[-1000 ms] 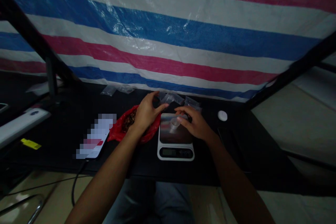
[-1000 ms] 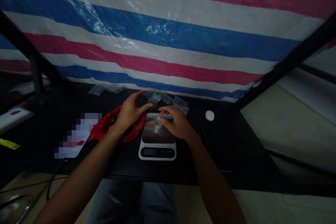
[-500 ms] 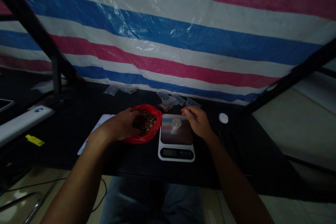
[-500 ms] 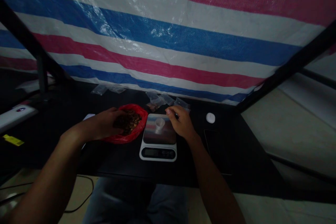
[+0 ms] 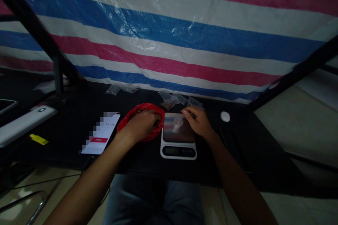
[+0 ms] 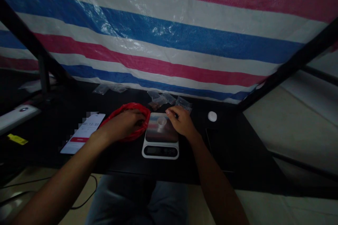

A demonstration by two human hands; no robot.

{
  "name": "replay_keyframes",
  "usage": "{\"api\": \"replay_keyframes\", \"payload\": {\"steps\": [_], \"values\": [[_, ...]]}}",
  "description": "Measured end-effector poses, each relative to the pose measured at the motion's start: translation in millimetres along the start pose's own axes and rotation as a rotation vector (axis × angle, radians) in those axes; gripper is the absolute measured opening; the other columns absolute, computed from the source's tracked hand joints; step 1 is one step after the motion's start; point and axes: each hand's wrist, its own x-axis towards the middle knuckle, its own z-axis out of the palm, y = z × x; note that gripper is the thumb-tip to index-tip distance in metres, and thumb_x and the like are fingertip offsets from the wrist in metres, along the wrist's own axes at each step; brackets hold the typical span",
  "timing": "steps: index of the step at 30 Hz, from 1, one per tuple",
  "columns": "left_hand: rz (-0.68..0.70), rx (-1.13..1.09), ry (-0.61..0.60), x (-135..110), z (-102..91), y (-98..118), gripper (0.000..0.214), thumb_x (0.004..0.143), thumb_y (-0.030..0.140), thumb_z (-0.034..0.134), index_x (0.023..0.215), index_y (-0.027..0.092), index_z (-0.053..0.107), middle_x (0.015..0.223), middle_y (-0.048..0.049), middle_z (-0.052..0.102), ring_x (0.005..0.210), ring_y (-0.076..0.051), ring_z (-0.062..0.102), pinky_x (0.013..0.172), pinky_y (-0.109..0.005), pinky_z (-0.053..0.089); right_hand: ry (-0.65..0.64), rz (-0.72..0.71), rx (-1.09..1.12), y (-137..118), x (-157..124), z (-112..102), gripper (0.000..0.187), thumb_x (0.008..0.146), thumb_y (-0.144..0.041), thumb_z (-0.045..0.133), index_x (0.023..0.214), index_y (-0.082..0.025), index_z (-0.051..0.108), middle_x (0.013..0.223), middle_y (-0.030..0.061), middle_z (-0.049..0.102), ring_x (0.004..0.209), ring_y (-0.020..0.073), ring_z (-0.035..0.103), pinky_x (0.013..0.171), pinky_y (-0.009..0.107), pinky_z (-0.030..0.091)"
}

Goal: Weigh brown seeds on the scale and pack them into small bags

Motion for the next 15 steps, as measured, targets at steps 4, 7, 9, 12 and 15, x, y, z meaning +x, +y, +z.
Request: {"api": "replay_keyframes", "payload": {"steps": [4,7,9,12,15], "values": [[0.004,0.073,-0.079,-1.5,-0.2,-1.1,0.035,0.088,0.009,0.053,0.109,0.024,0.078,0.114,-0.0103,0.077,0.104,-0.027,0.073,0.093,-0.036,0.052,-0.023,-0.012,-0.008,-2.1,0.2,1.4,0.024,0.098,-0.033,0.055,0.084,-0.022,0.070,0.083,0.0047,0.072,0.080,0.0214,0.066,0.076,0.037,0.048],[-0.025,0.043,-0.065,-3.0,0.1,-9.4,0.032,0.091,0.014,0.054,0.107,0.025,0.079,0.115,-0.0095,0.077,0.107,-0.028,0.072,0.093,-0.035,0.053,-0.028,-0.022,-0.004,-2.9,0.2,2.2,0.023,0.098,-0.032,0.055,0.083,-0.022,0.069,0.082,0.0043,0.072,0.079,0.0210,0.066,0.076,0.036,0.048],[-0.027,0.017,-0.059,-4.3,0.9,-14.5,0.032,0.090,0.014,0.055,0.108,0.025,0.079,0.116,-0.0090,0.077,0.107,-0.028,0.072,0.093,-0.035,0.053,-0.029,-0.017,0.002,-3.1,0.2,2.1,0.022,0.097,-0.032,0.056,0.083,-0.022,0.069,0.082,0.0041,0.072,0.079,0.0211,0.066,0.075,0.036,0.048],[-0.003,-0.027,-0.052,-6.5,1.3,-17.4,0.035,0.083,0.012,0.061,0.110,0.027,0.078,0.117,-0.0082,0.077,0.108,-0.027,0.071,0.096,-0.034,0.052,-0.031,-0.006,0.005,-3.4,0.3,1.3,0.022,0.097,-0.033,0.056,0.084,-0.022,0.070,0.082,0.0042,0.072,0.080,0.0214,0.066,0.074,0.036,0.048],[-0.006,-0.035,-0.054,-7.4,0.6,-16.8,0.032,0.083,0.012,0.062,0.104,0.026,0.080,0.113,-0.0083,0.078,0.107,-0.027,0.072,0.097,-0.034,0.052,-0.032,-0.010,-0.002,-4.0,0.5,0.2,0.023,0.097,-0.033,0.056,0.083,-0.022,0.070,0.082,0.0041,0.073,0.079,0.0216,0.066,0.075,0.037,0.048]]}}
